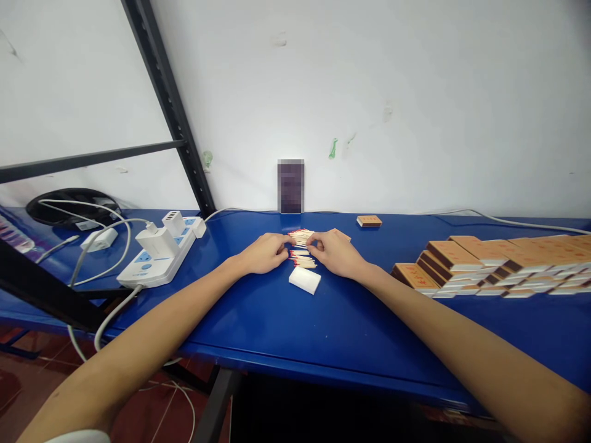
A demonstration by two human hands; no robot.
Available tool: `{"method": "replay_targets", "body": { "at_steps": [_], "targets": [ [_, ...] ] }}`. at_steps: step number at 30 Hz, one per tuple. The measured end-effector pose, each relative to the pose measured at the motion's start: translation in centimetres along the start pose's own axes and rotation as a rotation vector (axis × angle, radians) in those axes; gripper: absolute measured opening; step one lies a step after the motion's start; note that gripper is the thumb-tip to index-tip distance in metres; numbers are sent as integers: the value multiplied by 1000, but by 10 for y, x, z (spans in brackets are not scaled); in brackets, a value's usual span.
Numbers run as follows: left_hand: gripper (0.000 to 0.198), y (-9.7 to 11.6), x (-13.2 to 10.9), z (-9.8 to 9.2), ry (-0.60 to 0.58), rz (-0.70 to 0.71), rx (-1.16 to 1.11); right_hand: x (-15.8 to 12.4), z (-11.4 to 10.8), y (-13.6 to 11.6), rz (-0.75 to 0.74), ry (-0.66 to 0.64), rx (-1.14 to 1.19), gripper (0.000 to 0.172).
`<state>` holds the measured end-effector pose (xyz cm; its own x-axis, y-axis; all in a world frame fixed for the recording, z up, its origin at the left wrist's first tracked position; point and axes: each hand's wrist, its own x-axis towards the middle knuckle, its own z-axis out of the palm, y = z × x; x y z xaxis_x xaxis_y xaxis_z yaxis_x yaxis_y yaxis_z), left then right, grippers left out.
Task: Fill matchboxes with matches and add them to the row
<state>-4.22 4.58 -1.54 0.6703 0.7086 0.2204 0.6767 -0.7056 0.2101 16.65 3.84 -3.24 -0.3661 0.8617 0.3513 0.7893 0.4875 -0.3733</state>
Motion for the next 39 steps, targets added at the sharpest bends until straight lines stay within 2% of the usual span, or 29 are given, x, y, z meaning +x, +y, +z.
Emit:
{"method": "replay_targets", "body": {
  "at_steps": [10,16,21,28,39],
  "targets": [
    [26,0,-2,0,13,-19,-132,-3,-9,-3,-28,-79,56,15],
    [36,-1,-1,1,28,-15,-103,-1,-5,-1,10,-14,-18,22],
    [35,0,0,1,19,-21,-45,1,-1,0,2,-26,-103,23],
    [42,0,0,0,11,-18,4,0,0,0,0,-23,-100,21],
    [42,-1,-1,0,6,-15,17,1,-1,-1,13,-22,-79,20]
  ]
}}
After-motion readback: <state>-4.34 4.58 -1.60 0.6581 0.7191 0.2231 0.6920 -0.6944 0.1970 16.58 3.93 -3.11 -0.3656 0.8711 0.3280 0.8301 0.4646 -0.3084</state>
